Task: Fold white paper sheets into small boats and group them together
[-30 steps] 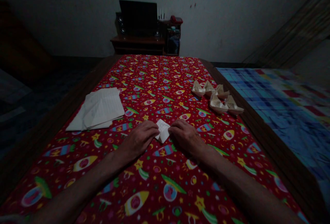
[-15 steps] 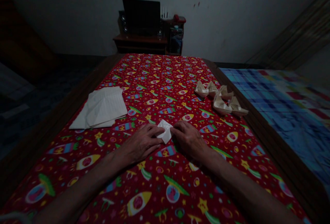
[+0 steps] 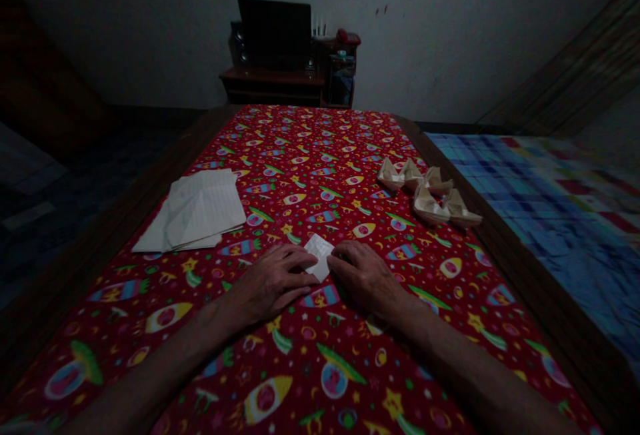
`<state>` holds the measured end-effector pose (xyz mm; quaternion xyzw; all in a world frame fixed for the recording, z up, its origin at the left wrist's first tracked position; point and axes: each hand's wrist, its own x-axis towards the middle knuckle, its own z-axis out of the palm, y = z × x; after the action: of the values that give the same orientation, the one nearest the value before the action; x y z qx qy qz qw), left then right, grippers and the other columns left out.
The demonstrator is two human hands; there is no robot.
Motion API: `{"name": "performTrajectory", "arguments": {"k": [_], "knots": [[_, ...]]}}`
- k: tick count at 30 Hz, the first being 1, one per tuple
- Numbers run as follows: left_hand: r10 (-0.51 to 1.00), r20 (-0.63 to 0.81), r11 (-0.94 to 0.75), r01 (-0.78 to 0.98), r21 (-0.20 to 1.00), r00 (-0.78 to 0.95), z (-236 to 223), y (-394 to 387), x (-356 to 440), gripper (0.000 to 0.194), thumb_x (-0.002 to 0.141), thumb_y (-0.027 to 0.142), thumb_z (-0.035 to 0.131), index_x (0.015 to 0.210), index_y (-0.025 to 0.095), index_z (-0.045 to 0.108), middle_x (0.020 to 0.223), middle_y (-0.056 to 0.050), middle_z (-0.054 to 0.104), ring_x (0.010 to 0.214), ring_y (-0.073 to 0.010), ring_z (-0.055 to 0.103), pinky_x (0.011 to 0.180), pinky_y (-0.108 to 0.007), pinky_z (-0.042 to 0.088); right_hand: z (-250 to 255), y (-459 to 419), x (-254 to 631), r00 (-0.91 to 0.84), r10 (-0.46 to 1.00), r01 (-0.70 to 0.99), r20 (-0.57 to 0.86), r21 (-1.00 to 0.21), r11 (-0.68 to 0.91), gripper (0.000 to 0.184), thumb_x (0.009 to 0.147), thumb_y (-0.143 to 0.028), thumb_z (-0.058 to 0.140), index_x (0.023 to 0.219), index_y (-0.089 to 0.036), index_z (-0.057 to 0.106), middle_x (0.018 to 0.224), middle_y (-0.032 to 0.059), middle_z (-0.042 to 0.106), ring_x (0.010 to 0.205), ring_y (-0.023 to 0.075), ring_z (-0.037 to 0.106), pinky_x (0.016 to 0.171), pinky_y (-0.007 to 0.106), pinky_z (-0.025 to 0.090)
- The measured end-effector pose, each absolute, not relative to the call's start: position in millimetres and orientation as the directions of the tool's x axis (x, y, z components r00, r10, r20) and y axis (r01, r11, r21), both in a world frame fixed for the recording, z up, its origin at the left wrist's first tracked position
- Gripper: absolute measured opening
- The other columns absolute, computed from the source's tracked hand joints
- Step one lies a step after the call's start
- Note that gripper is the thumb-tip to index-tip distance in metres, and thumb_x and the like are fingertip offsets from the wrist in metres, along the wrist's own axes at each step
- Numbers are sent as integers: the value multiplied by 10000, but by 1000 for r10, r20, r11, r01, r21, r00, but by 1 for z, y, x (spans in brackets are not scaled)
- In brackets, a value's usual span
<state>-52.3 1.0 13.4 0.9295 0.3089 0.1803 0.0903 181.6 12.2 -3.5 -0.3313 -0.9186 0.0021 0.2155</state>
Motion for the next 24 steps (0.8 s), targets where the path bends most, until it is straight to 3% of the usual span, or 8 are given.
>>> {"name": "performTrajectory", "arguments": {"k": [4, 10, 12, 18, 24], "knots": [[661, 339, -750, 603, 272, 669, 7, 3, -50, 224, 904, 303, 499, 1071, 176, 578, 1085, -65, 597, 1022, -192, 533, 897, -349, 454, -4, 15, 184, -703, 576, 573, 417, -148, 806, 175, 906, -234, 488, 1029, -158, 586, 1017, 109, 581, 930, 200, 499, 769, 328, 431], [576, 398, -791, 609, 53, 714, 8, 4, -43, 205, 913, 244, 465, 1050, 129, 566, 967, -88, 628, 948, -219, 577, 841, -375, 498, -3, 19, 185, -726, 539, 549, 427, -111, 828, 229, 905, -302, 500, 1073, -161, 567, 1012, 112, 580, 917, 202, 496, 755, 331, 434], [559, 425, -798, 602, 41, 712, 7, 3, -43, 172, 914, 185, 443, 1008, 129, 575, 951, -89, 632, 942, -211, 585, 840, -366, 501, -2, 19, 184, -728, 540, 554, 422, -100, 826, 213, 902, -281, 505, 1069, -167, 571, 1000, 107, 578, 904, 199, 492, 756, 332, 428], [688, 418, -717, 645, 264, 594, 3, 1, -45, 174, 925, 182, 422, 992, 148, 579, 977, -79, 612, 930, -184, 564, 818, -334, 495, -3, 21, 180, -703, 575, 592, 417, -103, 799, 161, 896, -191, 494, 1001, -189, 617, 927, 85, 577, 833, 182, 479, 718, 310, 401], [800, 388, -596, 675, 434, 457, -2, 4, -47, 140, 906, 209, 478, 870, 169, 608, 871, -43, 582, 831, -165, 548, 751, -313, 479, 0, 26, 176, -594, 715, 610, 368, -374, 699, 172, 905, -249, 493, 883, -194, 654, 835, 46, 589, 778, 149, 509, 668, 257, 391]]}}
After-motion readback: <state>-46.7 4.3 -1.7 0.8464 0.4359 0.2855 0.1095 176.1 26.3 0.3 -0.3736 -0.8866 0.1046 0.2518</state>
